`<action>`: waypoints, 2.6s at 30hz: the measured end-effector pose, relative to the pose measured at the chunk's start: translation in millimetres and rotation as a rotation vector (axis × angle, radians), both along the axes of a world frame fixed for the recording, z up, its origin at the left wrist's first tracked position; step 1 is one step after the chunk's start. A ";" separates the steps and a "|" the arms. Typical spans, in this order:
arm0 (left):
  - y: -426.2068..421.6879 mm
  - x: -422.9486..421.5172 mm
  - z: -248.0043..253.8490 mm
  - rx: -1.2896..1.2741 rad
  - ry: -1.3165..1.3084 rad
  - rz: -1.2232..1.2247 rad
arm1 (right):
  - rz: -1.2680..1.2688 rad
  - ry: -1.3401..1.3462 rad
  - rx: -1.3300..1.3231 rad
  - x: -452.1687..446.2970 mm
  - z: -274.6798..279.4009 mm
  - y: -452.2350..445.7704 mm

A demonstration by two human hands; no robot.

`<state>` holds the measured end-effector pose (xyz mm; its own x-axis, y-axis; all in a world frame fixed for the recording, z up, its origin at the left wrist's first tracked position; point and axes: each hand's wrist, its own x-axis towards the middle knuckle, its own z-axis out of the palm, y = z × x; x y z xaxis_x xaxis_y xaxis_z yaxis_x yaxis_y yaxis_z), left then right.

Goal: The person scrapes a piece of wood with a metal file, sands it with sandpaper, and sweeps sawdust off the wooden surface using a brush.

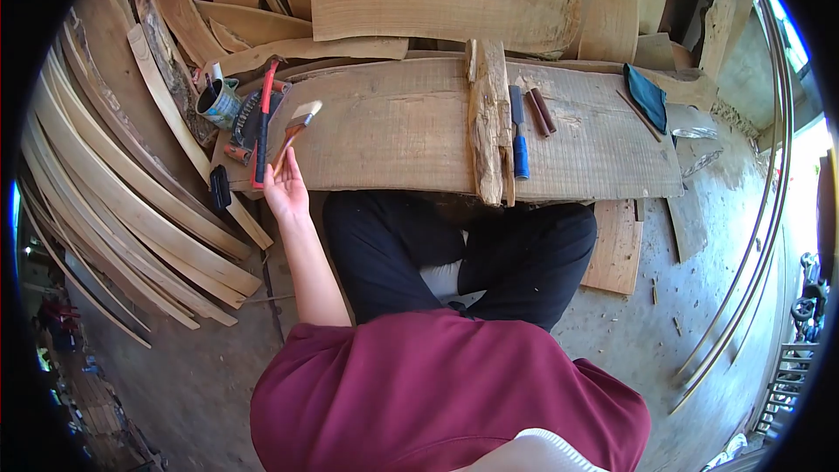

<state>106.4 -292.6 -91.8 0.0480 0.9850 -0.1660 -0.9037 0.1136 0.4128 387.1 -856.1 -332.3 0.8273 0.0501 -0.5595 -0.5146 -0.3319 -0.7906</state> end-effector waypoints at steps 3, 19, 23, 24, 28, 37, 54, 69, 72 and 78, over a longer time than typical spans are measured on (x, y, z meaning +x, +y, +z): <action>10.0 -4.8 -8.2 -0.044 -0.112 -0.042 | -0.033 0.033 0.037 0.2 -8.7 9.1; -180.6 164.0 -5.3 1.356 1.202 -0.316 | 0.193 -1.122 -0.025 33.0 227.6 230.0; -184.5 207.2 3.4 1.685 1.474 -0.161 | 0.373 -1.051 -0.027 42.0 223.3 286.4; -182.2 208.6 0.3 1.689 1.474 -0.148 | 0.391 -1.146 -0.112 51.0 212.1 293.0; -173.7 203.5 -24.1 1.643 1.637 -0.343 | 0.506 -0.917 -0.106 64.9 215.1 297.9; -181.1 188.0 -30.9 1.619 1.602 -0.282 | 0.543 -0.988 -0.277 60.1 213.9 301.1; -132.9 186.4 -28.4 1.514 1.710 -0.155 | 0.466 -0.324 0.216 23.2 241.5 268.4; -111.9 165.3 -31.2 1.512 1.840 -0.277 | 0.605 -0.833 0.134 -44.7 235.0 278.6; -112.0 165.7 -32.0 1.535 1.862 -0.248 | 0.622 -0.825 0.106 -51.4 236.8 277.4; -113.5 165.5 -29.8 1.531 1.860 -0.250 | 0.601 -0.840 0.152 -42.2 240.2 286.5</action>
<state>271.9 -406.1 -121.6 0.8370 0.4071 0.3657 0.3134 -0.9044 0.2896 344.8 -569.7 -92.2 0.7628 0.6037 0.2316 0.4375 -0.2182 -0.8723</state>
